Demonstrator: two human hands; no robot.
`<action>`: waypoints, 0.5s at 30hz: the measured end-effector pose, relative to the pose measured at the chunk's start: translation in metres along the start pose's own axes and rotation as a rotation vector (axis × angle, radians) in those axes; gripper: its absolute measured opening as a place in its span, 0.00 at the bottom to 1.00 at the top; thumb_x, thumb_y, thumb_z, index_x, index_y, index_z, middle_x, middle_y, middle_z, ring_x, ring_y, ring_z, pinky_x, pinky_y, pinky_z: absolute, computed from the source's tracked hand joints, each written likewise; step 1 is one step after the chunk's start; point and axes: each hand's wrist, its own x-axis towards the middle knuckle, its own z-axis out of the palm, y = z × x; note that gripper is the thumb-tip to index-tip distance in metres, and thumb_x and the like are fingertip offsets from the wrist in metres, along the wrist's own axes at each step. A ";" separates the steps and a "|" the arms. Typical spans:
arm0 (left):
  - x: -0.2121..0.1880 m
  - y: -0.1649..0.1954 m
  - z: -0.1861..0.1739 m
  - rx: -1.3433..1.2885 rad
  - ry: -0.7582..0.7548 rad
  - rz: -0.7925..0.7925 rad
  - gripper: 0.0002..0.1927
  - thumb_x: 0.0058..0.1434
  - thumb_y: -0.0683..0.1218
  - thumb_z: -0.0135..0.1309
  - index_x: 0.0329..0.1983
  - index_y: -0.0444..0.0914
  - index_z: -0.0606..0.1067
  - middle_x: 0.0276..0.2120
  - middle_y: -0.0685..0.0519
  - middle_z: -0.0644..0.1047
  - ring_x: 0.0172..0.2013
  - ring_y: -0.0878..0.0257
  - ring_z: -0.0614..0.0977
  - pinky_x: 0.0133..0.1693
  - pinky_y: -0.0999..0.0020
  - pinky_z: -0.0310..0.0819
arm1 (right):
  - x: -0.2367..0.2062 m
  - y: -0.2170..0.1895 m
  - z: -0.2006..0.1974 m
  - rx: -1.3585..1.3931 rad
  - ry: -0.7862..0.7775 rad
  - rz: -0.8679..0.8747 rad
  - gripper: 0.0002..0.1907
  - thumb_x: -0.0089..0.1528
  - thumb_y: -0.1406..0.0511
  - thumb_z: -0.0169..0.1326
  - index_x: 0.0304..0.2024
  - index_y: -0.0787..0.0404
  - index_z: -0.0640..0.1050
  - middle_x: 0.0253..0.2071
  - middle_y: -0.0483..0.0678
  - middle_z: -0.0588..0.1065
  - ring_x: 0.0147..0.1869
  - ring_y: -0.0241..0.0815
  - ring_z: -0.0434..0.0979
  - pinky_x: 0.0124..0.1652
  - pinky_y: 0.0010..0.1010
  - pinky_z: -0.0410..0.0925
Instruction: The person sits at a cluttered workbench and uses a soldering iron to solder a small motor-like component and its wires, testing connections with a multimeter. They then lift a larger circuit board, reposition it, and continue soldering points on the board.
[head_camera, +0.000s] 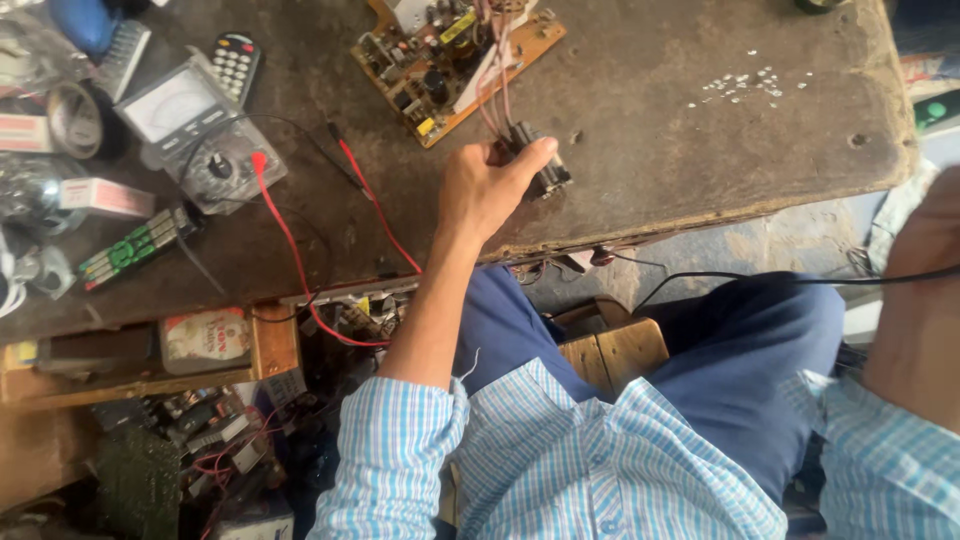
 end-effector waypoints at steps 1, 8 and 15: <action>0.000 -0.001 0.001 -0.004 0.003 0.009 0.23 0.54 0.63 0.62 0.32 0.38 0.85 0.24 0.54 0.84 0.26 0.68 0.84 0.31 0.71 0.75 | 0.006 -0.003 0.007 -0.031 -0.028 -0.035 0.19 0.74 0.69 0.51 0.65 0.56 0.61 0.48 0.49 0.74 0.41 0.38 0.74 0.39 0.27 0.72; 0.012 0.004 0.003 0.089 -0.009 -0.043 0.25 0.54 0.64 0.61 0.34 0.37 0.86 0.25 0.52 0.85 0.28 0.66 0.86 0.34 0.69 0.77 | 0.049 0.002 0.040 -0.232 0.048 -0.389 0.16 0.72 0.71 0.52 0.59 0.61 0.62 0.44 0.48 0.72 0.47 0.38 0.76 0.47 0.28 0.76; 0.011 0.005 0.007 0.009 0.011 0.034 0.26 0.55 0.64 0.61 0.37 0.37 0.85 0.29 0.53 0.86 0.32 0.66 0.87 0.37 0.69 0.78 | 0.101 0.047 0.025 -1.034 0.119 -1.041 0.04 0.78 0.72 0.51 0.48 0.64 0.69 0.42 0.57 0.66 0.47 0.49 0.70 0.47 0.36 0.69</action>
